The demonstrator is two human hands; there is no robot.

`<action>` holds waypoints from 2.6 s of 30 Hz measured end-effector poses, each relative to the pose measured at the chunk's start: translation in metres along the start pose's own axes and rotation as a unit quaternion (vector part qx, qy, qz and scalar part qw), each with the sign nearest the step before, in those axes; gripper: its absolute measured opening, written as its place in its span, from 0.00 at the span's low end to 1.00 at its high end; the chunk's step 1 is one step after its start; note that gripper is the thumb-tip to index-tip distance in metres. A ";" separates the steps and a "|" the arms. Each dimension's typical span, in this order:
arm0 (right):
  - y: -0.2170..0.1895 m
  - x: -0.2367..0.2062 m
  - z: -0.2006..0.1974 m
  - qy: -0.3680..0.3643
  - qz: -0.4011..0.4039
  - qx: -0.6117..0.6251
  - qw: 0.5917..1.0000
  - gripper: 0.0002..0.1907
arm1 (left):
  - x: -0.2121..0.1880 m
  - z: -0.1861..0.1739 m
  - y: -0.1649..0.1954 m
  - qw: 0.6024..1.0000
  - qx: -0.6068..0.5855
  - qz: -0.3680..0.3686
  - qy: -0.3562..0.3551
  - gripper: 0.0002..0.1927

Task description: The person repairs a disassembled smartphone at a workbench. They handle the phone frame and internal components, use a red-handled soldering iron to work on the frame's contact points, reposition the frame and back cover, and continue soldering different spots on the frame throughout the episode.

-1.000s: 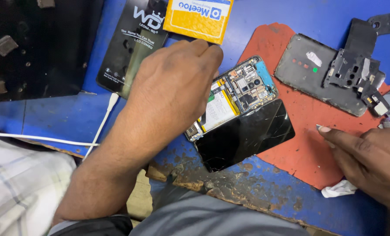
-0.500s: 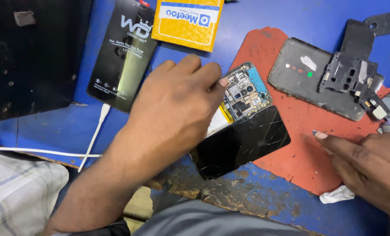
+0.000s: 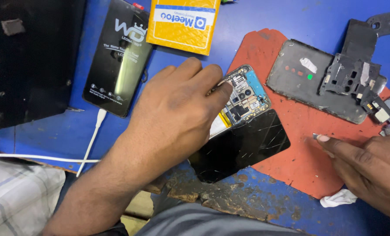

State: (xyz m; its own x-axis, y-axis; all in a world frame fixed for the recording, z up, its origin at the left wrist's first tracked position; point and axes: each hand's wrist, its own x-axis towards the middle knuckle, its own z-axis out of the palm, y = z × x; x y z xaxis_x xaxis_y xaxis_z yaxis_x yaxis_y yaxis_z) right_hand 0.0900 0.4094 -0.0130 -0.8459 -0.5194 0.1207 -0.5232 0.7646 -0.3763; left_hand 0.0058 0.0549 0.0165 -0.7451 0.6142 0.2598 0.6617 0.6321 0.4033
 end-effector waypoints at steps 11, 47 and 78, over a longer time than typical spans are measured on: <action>0.000 0.005 -0.003 -0.010 -0.009 0.000 1.000 0.20 | 0.003 -0.001 0.001 1.000 0.006 0.005 -0.018 0.11; 0.008 -0.013 -0.001 -0.028 0.003 0.003 1.000 0.21 | 0.011 -0.004 0.000 0.998 -0.048 0.032 -0.009 0.12; 0.027 -0.041 0.019 -0.044 0.044 0.035 0.997 0.26 | 0.000 -0.013 -0.010 0.997 -0.052 0.011 -0.056 0.12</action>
State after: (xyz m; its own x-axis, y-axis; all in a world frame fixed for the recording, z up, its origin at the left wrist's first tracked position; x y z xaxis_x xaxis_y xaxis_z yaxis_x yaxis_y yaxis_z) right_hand 0.1125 0.4447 -0.0453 -0.8737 -0.4865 0.0040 -0.4370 0.7812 -0.4459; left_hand -0.0020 0.0426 0.0238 -0.7133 0.6794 0.1723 0.6604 0.5692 0.4898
